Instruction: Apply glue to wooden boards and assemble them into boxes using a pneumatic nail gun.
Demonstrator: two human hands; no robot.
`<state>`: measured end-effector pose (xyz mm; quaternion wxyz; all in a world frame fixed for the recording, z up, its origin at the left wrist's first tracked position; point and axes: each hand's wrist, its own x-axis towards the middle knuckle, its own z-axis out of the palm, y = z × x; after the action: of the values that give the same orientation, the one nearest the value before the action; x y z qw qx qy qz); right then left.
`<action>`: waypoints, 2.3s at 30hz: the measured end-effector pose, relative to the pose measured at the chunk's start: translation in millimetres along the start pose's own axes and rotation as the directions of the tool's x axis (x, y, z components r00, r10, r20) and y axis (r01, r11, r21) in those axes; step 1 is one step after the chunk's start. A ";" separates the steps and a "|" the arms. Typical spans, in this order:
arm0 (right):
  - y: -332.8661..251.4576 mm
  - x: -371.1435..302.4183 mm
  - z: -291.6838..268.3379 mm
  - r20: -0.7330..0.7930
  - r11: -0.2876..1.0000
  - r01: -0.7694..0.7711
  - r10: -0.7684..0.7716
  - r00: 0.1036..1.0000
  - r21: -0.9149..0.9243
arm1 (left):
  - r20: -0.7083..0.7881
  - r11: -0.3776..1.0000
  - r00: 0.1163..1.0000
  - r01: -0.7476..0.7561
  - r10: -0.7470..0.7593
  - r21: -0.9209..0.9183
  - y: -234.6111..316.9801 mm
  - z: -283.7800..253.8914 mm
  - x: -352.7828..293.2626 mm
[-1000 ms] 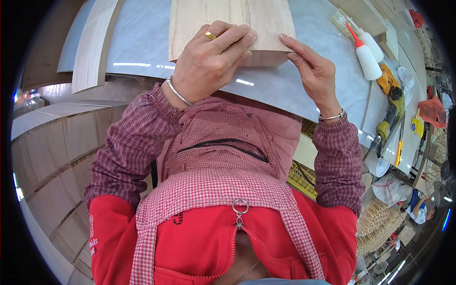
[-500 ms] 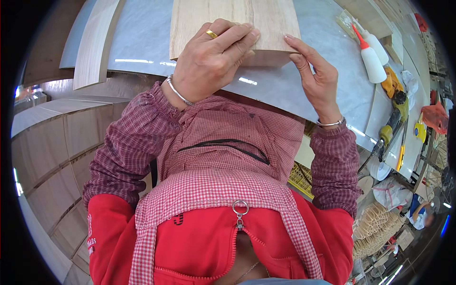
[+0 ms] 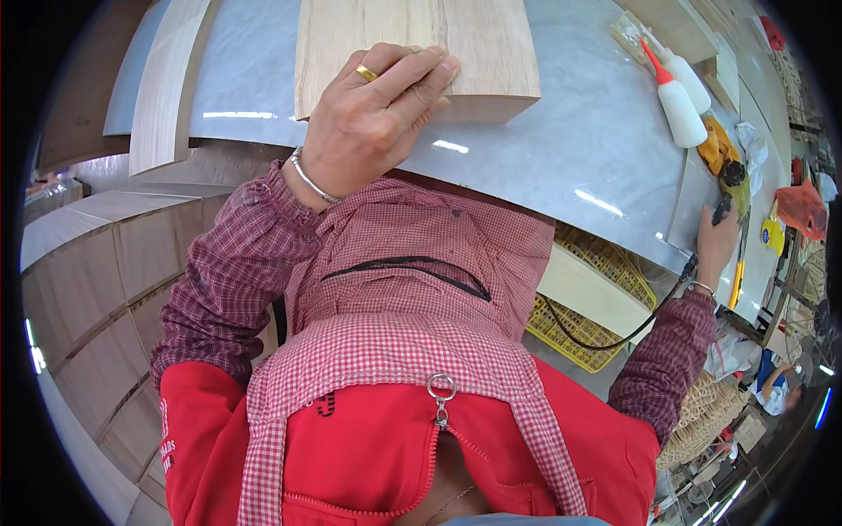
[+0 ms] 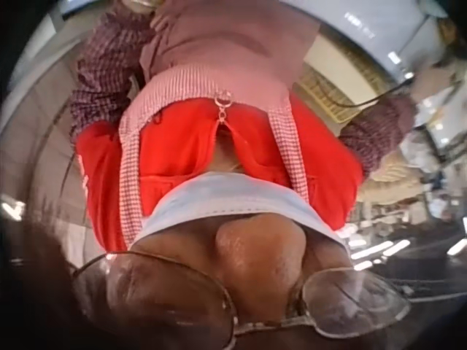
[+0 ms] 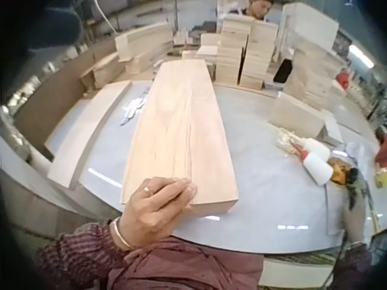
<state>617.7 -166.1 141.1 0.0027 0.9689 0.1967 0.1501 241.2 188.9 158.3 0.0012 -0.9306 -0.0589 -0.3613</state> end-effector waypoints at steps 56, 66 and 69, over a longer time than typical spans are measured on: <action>54.1 -9.1 21.4 0.149 0.992 -0.117 0.109 0.983 0.046 | 0.047 0.999 0.998 -0.042 0.042 -0.010 0.1 -6.7 4.3; -42.9 29.8 -51.0 0.269 0.962 -0.153 0.089 0.959 0.228 | -0.038 0.999 0.999 -0.032 0.031 -0.013 -1.2 -6.5 -0.5; -78.0 21.1 -80.5 0.337 0.909 -0.180 0.047 0.940 0.377 | -0.034 0.999 0.999 -0.035 0.036 0.006 -2.6 -3.0 -1.0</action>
<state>583.0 -90.5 219.1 -0.1735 0.9699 0.1627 -0.0527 238.2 191.2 159.7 0.0113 -0.9251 -0.0434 -0.3771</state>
